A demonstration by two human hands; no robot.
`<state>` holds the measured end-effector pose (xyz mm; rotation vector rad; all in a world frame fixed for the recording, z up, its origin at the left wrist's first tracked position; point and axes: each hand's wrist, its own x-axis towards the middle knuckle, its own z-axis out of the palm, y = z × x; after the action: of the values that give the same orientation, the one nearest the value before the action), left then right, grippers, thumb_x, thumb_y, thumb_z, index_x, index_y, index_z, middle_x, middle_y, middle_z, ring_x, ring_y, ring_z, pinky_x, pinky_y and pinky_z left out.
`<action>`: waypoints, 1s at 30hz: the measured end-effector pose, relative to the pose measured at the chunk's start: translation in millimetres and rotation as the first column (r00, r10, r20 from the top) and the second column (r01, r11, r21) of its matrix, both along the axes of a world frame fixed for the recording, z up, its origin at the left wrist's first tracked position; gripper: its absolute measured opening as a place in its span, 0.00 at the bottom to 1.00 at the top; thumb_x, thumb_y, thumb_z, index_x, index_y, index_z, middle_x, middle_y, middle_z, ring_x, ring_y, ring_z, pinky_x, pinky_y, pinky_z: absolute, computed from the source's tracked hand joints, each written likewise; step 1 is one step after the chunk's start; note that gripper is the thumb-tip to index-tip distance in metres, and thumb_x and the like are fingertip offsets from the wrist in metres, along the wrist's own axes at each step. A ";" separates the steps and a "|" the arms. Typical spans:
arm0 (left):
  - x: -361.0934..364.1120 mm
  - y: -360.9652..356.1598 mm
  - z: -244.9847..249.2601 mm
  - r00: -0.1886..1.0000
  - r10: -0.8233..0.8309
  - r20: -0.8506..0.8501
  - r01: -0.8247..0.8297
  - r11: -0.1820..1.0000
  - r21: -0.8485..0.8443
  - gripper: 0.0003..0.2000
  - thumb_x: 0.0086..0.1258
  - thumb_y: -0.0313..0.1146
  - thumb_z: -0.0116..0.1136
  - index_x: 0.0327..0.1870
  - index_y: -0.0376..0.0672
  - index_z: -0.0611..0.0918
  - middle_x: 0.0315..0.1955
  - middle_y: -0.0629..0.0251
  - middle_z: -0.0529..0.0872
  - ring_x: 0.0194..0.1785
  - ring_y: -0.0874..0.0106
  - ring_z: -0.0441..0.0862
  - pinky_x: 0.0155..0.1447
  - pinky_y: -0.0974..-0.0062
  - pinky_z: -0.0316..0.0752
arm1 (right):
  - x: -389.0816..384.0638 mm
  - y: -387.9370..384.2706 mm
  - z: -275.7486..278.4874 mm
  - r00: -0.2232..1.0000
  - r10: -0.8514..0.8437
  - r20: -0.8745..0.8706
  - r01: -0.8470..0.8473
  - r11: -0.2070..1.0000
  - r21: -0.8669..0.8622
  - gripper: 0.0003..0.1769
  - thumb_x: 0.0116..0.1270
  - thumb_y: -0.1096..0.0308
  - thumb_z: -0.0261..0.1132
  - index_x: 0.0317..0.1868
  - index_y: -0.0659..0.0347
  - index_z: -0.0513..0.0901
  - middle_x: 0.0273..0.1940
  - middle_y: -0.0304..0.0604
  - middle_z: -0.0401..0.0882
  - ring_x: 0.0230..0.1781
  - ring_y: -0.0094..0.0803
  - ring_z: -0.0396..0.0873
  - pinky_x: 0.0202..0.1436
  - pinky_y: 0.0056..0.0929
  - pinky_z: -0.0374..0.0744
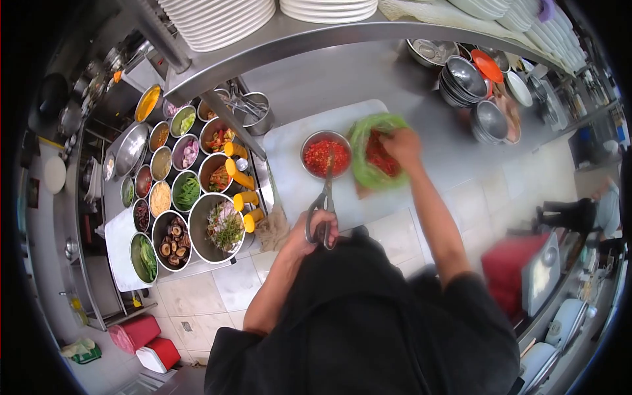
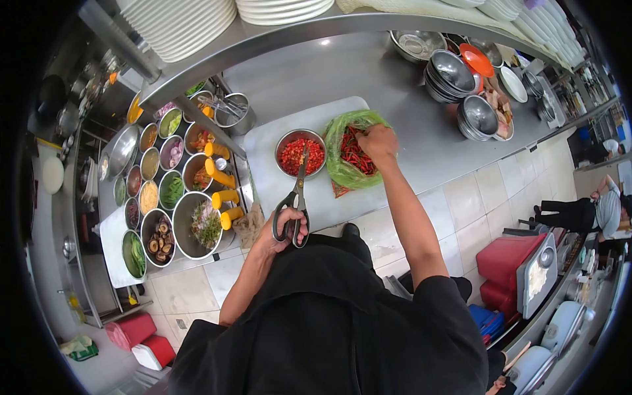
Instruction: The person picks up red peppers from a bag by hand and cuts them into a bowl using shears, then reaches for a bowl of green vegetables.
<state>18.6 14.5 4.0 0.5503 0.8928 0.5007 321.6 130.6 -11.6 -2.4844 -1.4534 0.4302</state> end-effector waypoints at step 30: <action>-14.4 0.0 -14.2 0.981 -0.044 0.189 0.059 0.996 -0.073 0.18 0.64 0.45 0.53 0.36 0.35 0.81 0.26 0.54 0.85 0.27 0.63 0.82 0.35 0.68 0.79 | -72.4 -50.4 13.9 0.802 0.494 -0.335 -0.226 0.771 0.595 0.05 0.64 0.72 0.65 0.39 0.62 0.82 0.41 0.45 0.79 0.46 0.44 0.76 0.51 0.37 0.73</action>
<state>4.2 14.5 -10.2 0.4459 0.7133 0.4607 249.2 80.2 2.3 -1.5094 -1.5744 0.5674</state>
